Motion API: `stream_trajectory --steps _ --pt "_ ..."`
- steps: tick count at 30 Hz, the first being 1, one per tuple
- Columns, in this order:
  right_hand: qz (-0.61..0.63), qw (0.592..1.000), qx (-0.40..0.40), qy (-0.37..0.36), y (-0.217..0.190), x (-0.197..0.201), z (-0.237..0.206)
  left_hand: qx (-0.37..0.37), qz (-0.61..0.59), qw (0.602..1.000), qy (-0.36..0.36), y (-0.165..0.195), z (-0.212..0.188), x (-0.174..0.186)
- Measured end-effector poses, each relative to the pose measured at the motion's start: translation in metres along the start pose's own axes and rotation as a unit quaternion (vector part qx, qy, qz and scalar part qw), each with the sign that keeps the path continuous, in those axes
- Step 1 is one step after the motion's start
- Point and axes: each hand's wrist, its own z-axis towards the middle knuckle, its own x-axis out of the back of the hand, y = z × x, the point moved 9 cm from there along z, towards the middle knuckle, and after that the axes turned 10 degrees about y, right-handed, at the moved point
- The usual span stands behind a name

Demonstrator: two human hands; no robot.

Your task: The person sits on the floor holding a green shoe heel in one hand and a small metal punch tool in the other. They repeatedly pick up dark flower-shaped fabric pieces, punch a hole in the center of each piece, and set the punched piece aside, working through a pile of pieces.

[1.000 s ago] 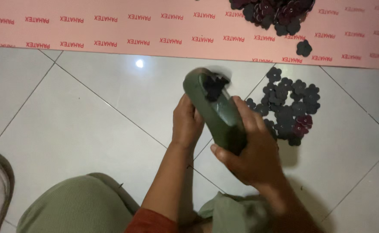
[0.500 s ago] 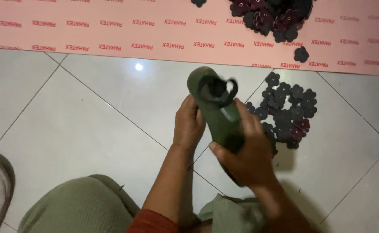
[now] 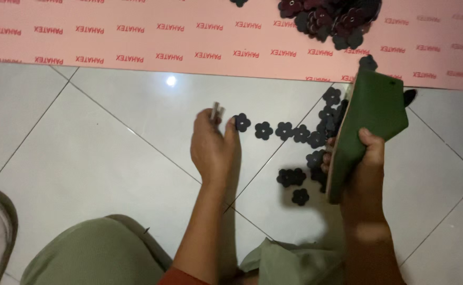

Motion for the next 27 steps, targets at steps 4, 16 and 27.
stream_trajectory --steps 4,16,27 --pt "0.004 0.999 0.015 0.039 -0.011 0.012 -0.002 -0.059 0.078 0.993 -0.07 0.03 -0.022 -0.035" --pt "0.061 0.99 -0.011 0.125 -0.021 0.057 0.028 -0.056 -0.16 0.98 -0.103 0.106 -0.019 -0.159" --pt "0.113 0.988 -0.071 0.076 -0.014 0.039 0.026 -0.007 -0.167 0.986 -0.01 0.108 0.049 -0.22"
